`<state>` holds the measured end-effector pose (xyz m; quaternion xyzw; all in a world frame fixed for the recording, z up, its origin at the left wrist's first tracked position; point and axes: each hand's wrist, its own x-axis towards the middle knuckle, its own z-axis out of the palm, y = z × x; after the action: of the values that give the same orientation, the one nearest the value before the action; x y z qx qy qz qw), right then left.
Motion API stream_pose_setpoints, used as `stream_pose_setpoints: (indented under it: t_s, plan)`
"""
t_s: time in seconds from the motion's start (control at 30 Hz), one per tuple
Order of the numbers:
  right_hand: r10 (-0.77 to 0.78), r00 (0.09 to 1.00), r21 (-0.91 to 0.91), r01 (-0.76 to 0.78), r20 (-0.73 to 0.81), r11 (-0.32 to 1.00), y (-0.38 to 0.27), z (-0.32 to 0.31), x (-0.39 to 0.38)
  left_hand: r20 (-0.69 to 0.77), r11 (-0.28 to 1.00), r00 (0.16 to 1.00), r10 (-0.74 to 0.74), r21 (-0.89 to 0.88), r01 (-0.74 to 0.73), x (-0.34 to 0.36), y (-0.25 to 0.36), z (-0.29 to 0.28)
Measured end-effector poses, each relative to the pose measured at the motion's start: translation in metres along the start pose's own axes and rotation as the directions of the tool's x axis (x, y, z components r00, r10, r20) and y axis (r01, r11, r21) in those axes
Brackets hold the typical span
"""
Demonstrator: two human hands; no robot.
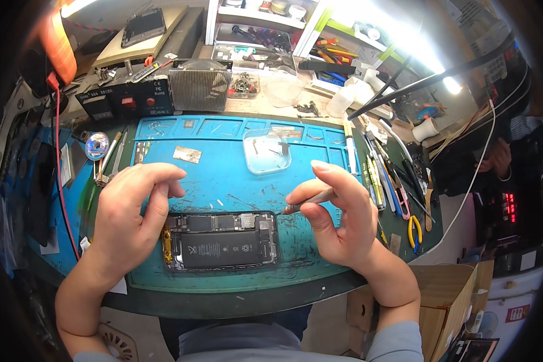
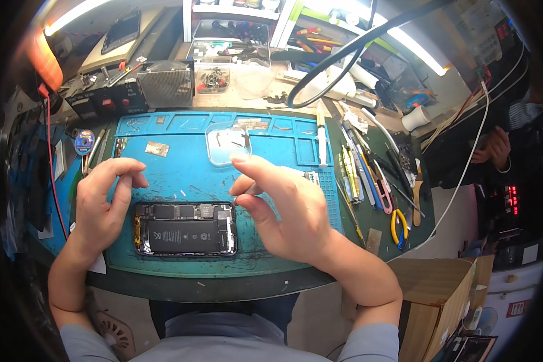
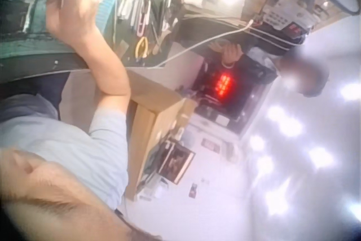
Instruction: The person disassembles a smartphone by removing the screen and internal components using a screwdriver and tweezers. They then reassemble the device, securing the screen and reconnecting internal parts.
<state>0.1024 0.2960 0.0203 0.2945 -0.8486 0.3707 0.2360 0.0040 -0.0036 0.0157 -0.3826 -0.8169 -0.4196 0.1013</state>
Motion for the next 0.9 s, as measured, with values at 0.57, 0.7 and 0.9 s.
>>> stream_pose_setpoints:
  t_s: [0.57,0.7,0.9]
  plan:
    - [0.029,0.999,0.013,-0.029,0.04,0.999,0.0002,-0.0002,-0.0008,0.015,0.993,0.999,0.038,0.107,-0.04,0.0006,0.0016,-0.0006]
    - [0.026,0.999,0.01,-0.027,0.035,1.0,0.0011,0.0013,0.0,0.015,0.993,0.999,0.034,0.116,-0.036,0.0011,0.0016,-0.0003]
    - [-0.058,0.996,-0.166,0.068,0.062,0.984,-0.0024,-0.0055,0.0041,0.036,0.991,0.999,0.018,0.13,-0.023,0.0012,0.0026,-0.0009]
